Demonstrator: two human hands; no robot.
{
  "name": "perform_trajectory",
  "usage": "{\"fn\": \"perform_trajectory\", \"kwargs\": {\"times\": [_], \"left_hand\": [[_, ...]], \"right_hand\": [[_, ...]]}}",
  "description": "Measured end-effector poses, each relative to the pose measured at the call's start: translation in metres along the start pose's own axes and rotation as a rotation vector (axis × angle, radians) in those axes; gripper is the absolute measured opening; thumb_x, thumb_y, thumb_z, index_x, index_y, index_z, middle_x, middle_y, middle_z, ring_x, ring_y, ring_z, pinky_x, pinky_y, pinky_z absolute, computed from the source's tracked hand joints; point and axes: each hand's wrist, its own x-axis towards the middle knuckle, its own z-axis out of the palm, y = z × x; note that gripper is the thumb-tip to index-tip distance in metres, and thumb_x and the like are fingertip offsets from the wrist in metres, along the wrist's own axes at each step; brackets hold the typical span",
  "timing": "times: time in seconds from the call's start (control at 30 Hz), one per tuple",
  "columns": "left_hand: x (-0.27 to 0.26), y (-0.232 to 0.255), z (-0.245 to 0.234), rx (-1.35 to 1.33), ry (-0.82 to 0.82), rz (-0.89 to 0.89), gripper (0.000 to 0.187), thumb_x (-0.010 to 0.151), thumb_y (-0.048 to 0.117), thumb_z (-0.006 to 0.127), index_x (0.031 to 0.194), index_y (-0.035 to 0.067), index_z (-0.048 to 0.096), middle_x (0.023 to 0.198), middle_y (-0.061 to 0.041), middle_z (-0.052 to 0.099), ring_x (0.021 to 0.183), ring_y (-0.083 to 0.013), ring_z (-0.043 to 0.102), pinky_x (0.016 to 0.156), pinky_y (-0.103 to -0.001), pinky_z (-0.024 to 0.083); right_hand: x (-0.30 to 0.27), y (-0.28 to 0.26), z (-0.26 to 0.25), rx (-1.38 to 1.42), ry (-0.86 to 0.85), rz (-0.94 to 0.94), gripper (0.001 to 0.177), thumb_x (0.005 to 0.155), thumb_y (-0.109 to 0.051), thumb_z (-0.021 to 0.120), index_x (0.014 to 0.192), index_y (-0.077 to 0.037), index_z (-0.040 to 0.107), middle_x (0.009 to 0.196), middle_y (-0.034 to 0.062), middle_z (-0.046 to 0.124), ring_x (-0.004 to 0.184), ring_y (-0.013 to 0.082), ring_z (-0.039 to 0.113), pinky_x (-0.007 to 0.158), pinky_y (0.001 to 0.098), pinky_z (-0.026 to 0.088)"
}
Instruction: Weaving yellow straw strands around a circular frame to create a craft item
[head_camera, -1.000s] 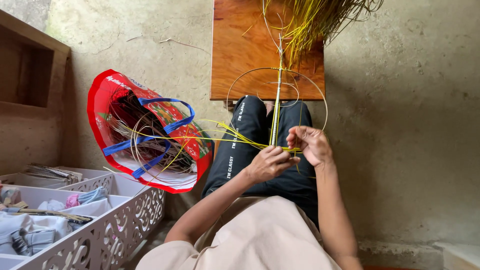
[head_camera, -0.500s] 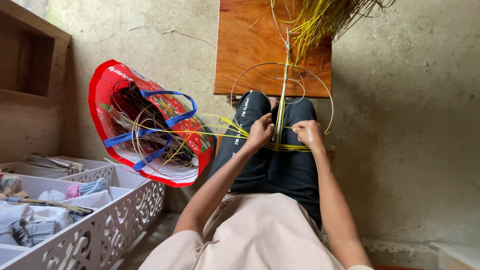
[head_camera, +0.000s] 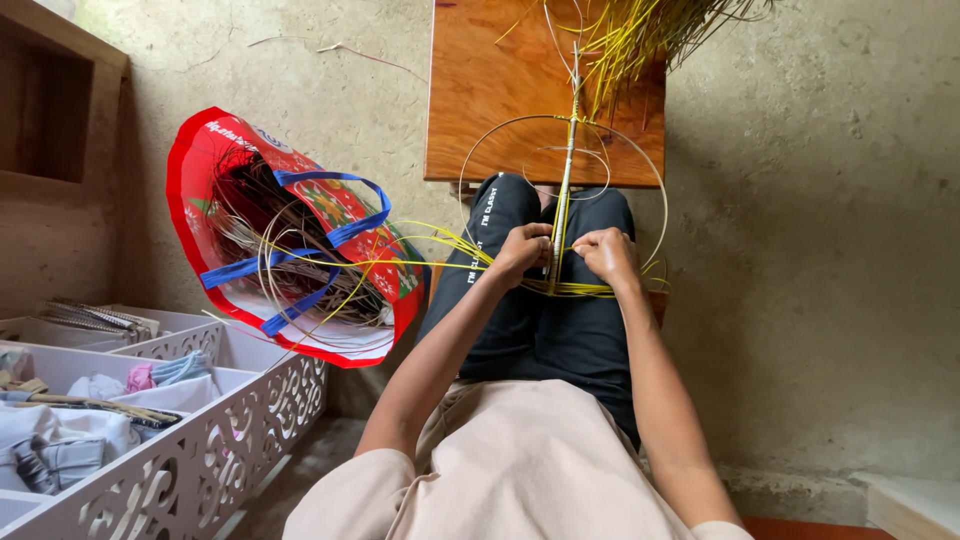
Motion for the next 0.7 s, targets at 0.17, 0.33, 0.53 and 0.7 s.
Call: {"fn": "perform_trajectory", "kwargs": {"times": [0.17, 0.33, 0.53, 0.7], "left_hand": [[0.001, 0.000, 0.005, 0.040, 0.006, 0.013, 0.040, 0.088, 0.009, 0.067, 0.127, 0.001, 0.069, 0.090, -0.018, 0.070, 0.079, -0.0219, 0.071, 0.068, -0.039, 0.065], [0.012, -0.014, 0.005, 0.118, 0.012, 0.007, 0.042, 0.086, 0.015, 0.072, 0.127, 0.008, 0.072, 0.094, -0.021, 0.071, 0.083, -0.0251, 0.072, 0.069, -0.043, 0.065], [-0.007, 0.005, 0.001, 0.035, 0.002, 0.012, 0.037, 0.090, 0.008, 0.065, 0.126, 0.001, 0.070, 0.095, -0.022, 0.069, 0.085, -0.0259, 0.070, 0.072, -0.041, 0.064], [-0.010, 0.008, 0.000, 0.049, 0.003, 0.015, 0.037, 0.089, 0.009, 0.067, 0.125, 0.003, 0.071, 0.097, -0.024, 0.069, 0.087, -0.0277, 0.071, 0.072, -0.043, 0.064]], "right_hand": [[-0.001, -0.005, -0.001, -0.031, -0.009, -0.021, 0.019, 0.086, -0.032, 0.071, 0.101, -0.036, 0.082, 0.105, -0.0023, 0.079, 0.112, 0.0300, 0.070, 0.100, 0.0449, 0.056], [-0.001, -0.008, 0.003, -0.062, 0.004, -0.016, 0.019, 0.087, -0.032, 0.070, 0.101, -0.037, 0.082, 0.107, -0.0031, 0.079, 0.112, 0.0305, 0.070, 0.101, 0.0462, 0.055], [-0.011, -0.019, -0.003, -0.036, -0.046, -0.004, 0.020, 0.088, -0.033, 0.069, 0.104, -0.037, 0.081, 0.107, -0.0016, 0.079, 0.113, 0.0332, 0.070, 0.100, 0.0474, 0.055], [-0.020, -0.029, -0.010, 0.010, -0.082, 0.006, 0.020, 0.088, -0.035, 0.069, 0.103, -0.039, 0.081, 0.102, -0.0009, 0.079, 0.112, 0.0335, 0.069, 0.100, 0.0484, 0.055]]}}
